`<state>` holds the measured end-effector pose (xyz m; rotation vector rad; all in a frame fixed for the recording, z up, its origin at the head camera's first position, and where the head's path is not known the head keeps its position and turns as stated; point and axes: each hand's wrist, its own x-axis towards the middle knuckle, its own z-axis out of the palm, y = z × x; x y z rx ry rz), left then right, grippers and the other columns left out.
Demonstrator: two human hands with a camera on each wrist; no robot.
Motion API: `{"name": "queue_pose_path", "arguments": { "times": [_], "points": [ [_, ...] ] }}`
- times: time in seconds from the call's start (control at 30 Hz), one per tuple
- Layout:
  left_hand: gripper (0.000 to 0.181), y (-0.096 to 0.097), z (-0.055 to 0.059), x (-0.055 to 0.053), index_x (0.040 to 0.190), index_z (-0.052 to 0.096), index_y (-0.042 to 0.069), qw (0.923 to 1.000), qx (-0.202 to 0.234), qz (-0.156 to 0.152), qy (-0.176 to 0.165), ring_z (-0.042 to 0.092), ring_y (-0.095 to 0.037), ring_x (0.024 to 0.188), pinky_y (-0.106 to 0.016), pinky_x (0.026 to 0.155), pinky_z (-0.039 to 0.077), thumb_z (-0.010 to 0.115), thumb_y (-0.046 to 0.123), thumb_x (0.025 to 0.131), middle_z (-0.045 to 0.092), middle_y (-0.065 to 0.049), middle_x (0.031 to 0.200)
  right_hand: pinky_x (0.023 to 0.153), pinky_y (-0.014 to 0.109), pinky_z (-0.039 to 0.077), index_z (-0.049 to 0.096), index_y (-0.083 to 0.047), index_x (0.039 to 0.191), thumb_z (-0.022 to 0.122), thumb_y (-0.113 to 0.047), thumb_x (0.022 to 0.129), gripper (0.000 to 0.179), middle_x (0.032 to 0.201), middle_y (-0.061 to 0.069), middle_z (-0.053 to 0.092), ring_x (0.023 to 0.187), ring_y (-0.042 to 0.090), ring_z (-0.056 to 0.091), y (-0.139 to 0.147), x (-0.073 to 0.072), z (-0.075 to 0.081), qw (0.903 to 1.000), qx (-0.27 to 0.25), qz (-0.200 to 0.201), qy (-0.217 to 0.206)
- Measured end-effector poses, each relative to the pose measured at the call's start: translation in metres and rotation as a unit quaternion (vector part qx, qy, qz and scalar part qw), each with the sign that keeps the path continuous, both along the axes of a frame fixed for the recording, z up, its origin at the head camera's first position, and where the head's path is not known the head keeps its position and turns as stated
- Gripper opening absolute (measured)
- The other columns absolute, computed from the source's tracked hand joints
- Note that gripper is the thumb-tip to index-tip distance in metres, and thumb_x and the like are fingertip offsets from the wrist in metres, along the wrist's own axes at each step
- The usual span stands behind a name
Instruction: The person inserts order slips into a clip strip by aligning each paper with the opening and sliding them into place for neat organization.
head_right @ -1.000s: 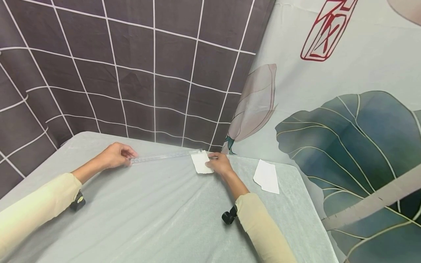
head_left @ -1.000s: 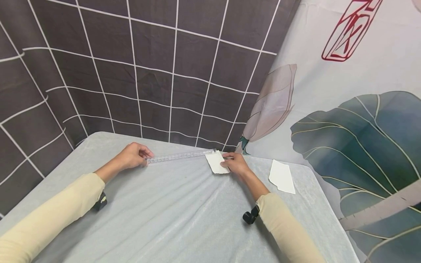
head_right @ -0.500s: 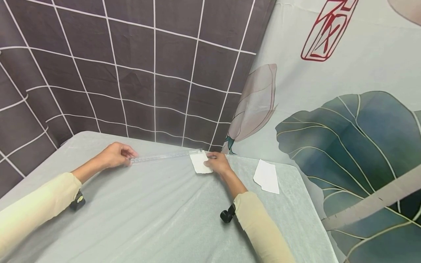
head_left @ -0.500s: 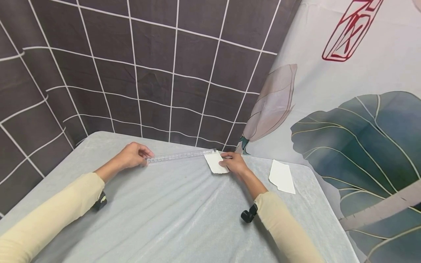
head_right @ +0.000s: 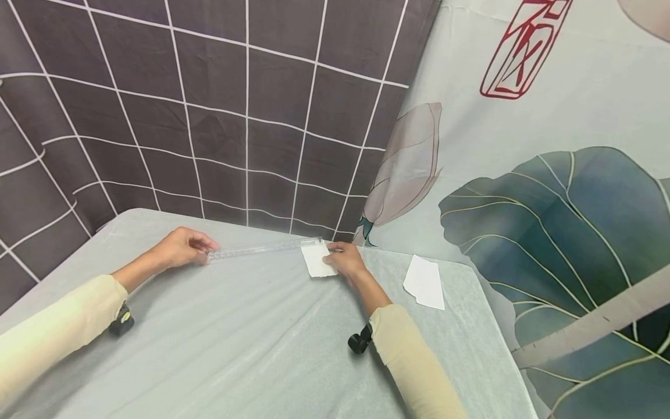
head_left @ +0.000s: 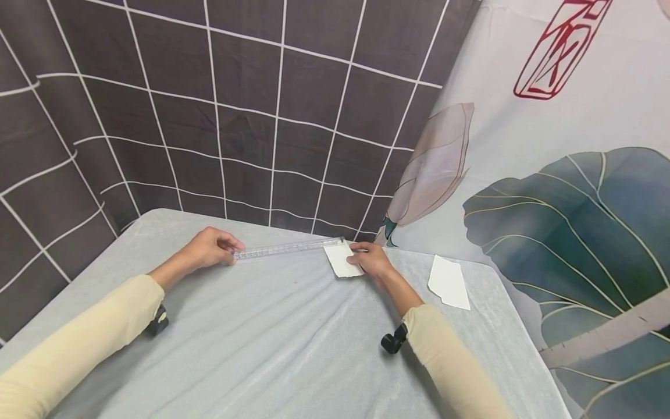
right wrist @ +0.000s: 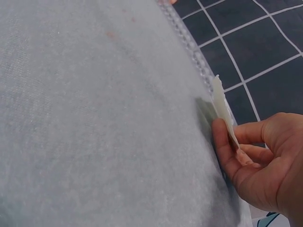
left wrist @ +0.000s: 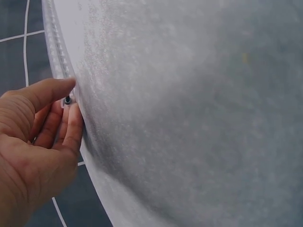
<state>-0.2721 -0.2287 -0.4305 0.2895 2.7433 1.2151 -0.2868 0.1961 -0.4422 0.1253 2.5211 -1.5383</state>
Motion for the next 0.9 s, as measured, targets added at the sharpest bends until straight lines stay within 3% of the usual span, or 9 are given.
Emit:
{"name": "queue_pose_path", "arguments": {
  "times": [0.33,0.6,0.9],
  "points": [
    [0.039,-0.0018,0.0011,0.0029,0.123,0.083,-0.004,0.9997,0.015,0.011,-0.017,0.068,-0.014,0.095,-0.023,0.08,0.054,0.088,-0.002,0.084,0.083,-0.022,0.115,0.091,0.025,0.054,0.068,0.001,0.151,0.074,-0.011,0.099,0.053,0.165,0.026,0.058,0.119,0.026,0.069,-0.002,-0.0003,0.0004,0.9999,0.008,0.004,-0.01],
    [0.039,-0.0011,0.0011,0.001,0.121,0.085,-0.001,0.9996,-0.003,0.018,-0.022,0.069,-0.018,0.098,-0.027,0.084,0.053,0.088,-0.002,0.082,0.084,-0.02,0.114,0.081,0.02,0.052,0.068,0.002,0.15,0.075,-0.009,0.099,0.053,0.164,0.026,0.059,0.103,0.017,0.067,-0.002,-0.0025,-0.0012,0.9999,-0.004,0.003,-0.014],
    [0.041,0.0,0.002,-0.0001,0.121,0.084,-0.003,0.9997,-0.001,0.015,-0.022,0.067,-0.016,0.094,-0.029,0.084,0.053,0.088,-0.003,0.08,0.083,-0.021,0.112,0.08,0.019,0.052,0.068,0.002,0.15,0.075,-0.009,0.098,0.054,0.163,0.027,0.059,0.1,0.016,0.067,-0.0046,-0.0039,-0.0005,0.9999,-0.002,0.006,-0.015]
  ]
}}
